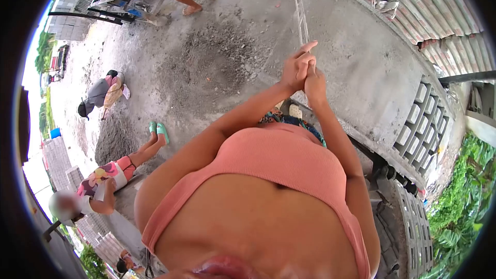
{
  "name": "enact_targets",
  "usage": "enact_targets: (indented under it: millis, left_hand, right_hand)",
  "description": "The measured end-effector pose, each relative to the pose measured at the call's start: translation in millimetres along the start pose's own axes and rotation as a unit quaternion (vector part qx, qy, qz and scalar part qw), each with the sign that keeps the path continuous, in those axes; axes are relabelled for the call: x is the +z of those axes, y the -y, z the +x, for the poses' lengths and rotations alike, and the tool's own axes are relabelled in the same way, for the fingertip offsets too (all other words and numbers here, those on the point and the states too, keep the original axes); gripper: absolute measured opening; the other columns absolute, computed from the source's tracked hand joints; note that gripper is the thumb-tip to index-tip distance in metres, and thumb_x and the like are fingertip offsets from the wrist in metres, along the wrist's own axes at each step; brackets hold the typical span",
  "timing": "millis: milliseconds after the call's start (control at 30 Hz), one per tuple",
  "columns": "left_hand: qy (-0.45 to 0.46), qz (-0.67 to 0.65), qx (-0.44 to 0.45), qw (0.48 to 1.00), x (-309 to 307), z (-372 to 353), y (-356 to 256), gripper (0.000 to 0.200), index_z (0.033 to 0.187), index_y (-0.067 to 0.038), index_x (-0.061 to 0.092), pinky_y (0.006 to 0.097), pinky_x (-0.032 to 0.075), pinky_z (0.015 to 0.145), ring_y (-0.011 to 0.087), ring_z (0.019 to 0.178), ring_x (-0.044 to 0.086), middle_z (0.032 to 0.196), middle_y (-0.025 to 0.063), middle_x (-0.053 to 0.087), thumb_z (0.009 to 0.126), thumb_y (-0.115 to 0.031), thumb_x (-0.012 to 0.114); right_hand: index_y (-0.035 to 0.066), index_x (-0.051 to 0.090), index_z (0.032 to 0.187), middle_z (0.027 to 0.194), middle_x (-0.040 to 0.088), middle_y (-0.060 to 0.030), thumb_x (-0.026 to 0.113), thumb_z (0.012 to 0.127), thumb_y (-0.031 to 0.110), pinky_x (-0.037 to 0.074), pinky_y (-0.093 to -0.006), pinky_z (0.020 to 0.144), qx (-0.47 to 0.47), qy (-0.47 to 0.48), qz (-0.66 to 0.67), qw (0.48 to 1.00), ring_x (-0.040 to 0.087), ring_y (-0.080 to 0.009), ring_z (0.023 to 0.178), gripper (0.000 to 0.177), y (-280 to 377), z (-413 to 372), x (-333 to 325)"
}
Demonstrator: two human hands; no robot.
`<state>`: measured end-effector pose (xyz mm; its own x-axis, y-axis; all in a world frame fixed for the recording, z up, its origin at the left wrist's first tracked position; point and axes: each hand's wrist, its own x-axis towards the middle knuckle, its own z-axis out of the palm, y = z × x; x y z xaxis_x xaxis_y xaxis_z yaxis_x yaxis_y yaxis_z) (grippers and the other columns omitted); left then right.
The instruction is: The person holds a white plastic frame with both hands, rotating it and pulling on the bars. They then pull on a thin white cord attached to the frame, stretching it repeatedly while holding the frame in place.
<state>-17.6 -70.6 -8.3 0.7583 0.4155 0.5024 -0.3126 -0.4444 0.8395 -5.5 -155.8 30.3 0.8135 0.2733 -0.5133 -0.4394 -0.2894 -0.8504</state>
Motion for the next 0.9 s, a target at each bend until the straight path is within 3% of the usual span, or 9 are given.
enact_targets:
  millis: [67, 133, 167, 267, 333, 433, 633, 800, 900]
  left_hand:
    - [0.019, -0.012, 0.014, 1.0, -11.4, 13.3, -37.5, 0.056, 0.075, -0.002, 0.055, 0.0401, 0.048, 0.076, 0.0364, 0.081, 0.061, 0.115, 0.0224, 0.055, 0.093, -0.044, 0.023]
    - [-0.013, -0.003, 0.196, 0.98, -21.1, 42.8, -72.8, 0.056, 0.073, -0.002, 0.054, 0.043, 0.041, 0.093, 0.0377, 0.085, 0.06, 0.112, 0.0222, 0.056, 0.093, -0.042, 0.021]
    - [-0.014, 0.003, 0.224, 0.974, -22.8, 43.9, -82.5, 0.057, 0.072, -0.001, 0.053, 0.0459, 0.032, 0.102, 0.0389, 0.089, 0.059, 0.11, 0.0237, 0.056, 0.093, -0.042, 0.018]
    - [-0.01, 0.006, 0.228, 0.974, -18.1, 21.9, -60.9, 0.055, 0.074, -0.001, 0.054, 0.0456, 0.034, 0.101, 0.0394, 0.093, 0.058, 0.109, 0.0233, 0.056, 0.093, -0.04, 0.02]
    - [-0.002, -0.006, 0.14, 0.99, -4.3, -6.4, -12.1, 0.052, 0.073, -0.002, 0.056, 0.0447, 0.036, 0.099, 0.0396, 0.097, 0.057, 0.11, 0.022, 0.057, 0.093, -0.037, 0.024]
    - [0.034, 0.03, -0.038, 0.998, 4.1, -8.0, 6.5, 0.046, 0.069, -0.005, 0.057, 0.0456, 0.039, 0.096, 0.0397, 0.099, 0.056, 0.113, 0.0191, 0.057, 0.091, -0.035, 0.03]
    - [0.029, 0.173, 0.159, 0.972, 11.4, 18.5, -48.6, 0.038, 0.064, -0.009, 0.057, 0.0468, 0.028, 0.103, 0.033, 0.115, 0.047, 0.117, 0.0082, 0.058, 0.087, -0.033, 0.039]
    - [0.296, -0.009, 0.307, 0.904, 94.2, 42.2, -32.0, 0.041, 0.06, -0.009, 0.057, 0.0466, 0.025, 0.106, 0.0304, 0.106, 0.05, 0.085, 0.0087, 0.063, 0.088, -0.032, 0.038]
    - [0.494, 0.007, 0.213, 0.843, 118.1, 31.9, -23.8, 0.035, 0.057, -0.007, 0.055, 0.0441, 0.026, 0.107, 0.0299, 0.087, 0.053, 0.067, 0.0093, 0.055, 0.084, -0.025, 0.041]
  right_hand:
    - [-0.006, 0.055, 0.105, 0.088, 0.061, -0.0172, 0.032, 0.097, 0.038, 0.046, -0.0343, 0.066, -0.008, -0.003, 0.015, 1.0, 0.058, -0.0192, 0.079, 0.051, 21.2, -32.8, -8.0]
    - [-0.005, 0.055, 0.104, 0.088, 0.061, -0.0176, 0.031, 0.097, 0.037, 0.046, -0.0341, 0.066, -0.262, -0.008, -0.112, 0.959, 0.058, -0.0195, 0.08, 0.049, 40.0, -48.3, -15.8]
    - [-0.004, 0.055, 0.102, 0.086, 0.061, -0.0186, 0.03, 0.097, 0.036, 0.046, -0.0345, 0.066, -0.262, 0.012, -0.05, 0.964, 0.06, -0.0229, 0.079, 0.048, 40.8, -51.4, -19.3]
    - [-0.005, 0.055, 0.098, 0.08, 0.061, -0.0198, 0.028, 0.097, 0.036, 0.045, -0.0373, 0.062, -0.314, 0.021, -0.032, 0.949, 0.061, -0.0289, 0.073, 0.049, -1.2, -33.9, -17.9]
    - [-0.006, 0.056, 0.094, 0.074, 0.06, -0.0195, 0.03, 0.097, 0.036, 0.043, -0.0383, 0.057, -0.258, 0.023, -0.107, 0.96, 0.059, -0.0294, 0.066, 0.05, -32.5, 5.5, -12.6]
    - [-0.008, 0.058, 0.092, 0.074, 0.06, -0.0143, 0.034, 0.097, 0.036, 0.043, -0.034, 0.058, 0.065, 0.039, -0.051, 0.996, 0.056, -0.0199, 0.067, 0.05, -1.0, 0.5, -7.9]
    - [-0.002, 0.057, 0.096, 0.069, 0.052, -0.0011, 0.036, 0.097, 0.033, 0.033, -0.0236, 0.05, -0.092, -0.095, 0.114, 0.985, 0.044, -0.0062, 0.06, 0.041, -20.1, -22.8, -35.6]
    - [0.007, 0.053, 0.078, 0.058, 0.039, 0.006, 0.039, 0.095, 0.032, 0.025, -0.0218, 0.043, -0.049, -0.221, 0.063, 0.972, 0.034, -0.0032, 0.048, 0.033, -18.0, -31.5, -86.9]
    - [0.003, 0.055, 0.078, 0.06, 0.044, 0.0002, 0.036, 0.094, 0.037, 0.031, -0.0286, 0.047, 0.039, -0.279, 0.002, 0.959, 0.04, -0.009, 0.051, 0.042, -54.0, -18.8, -99.9]
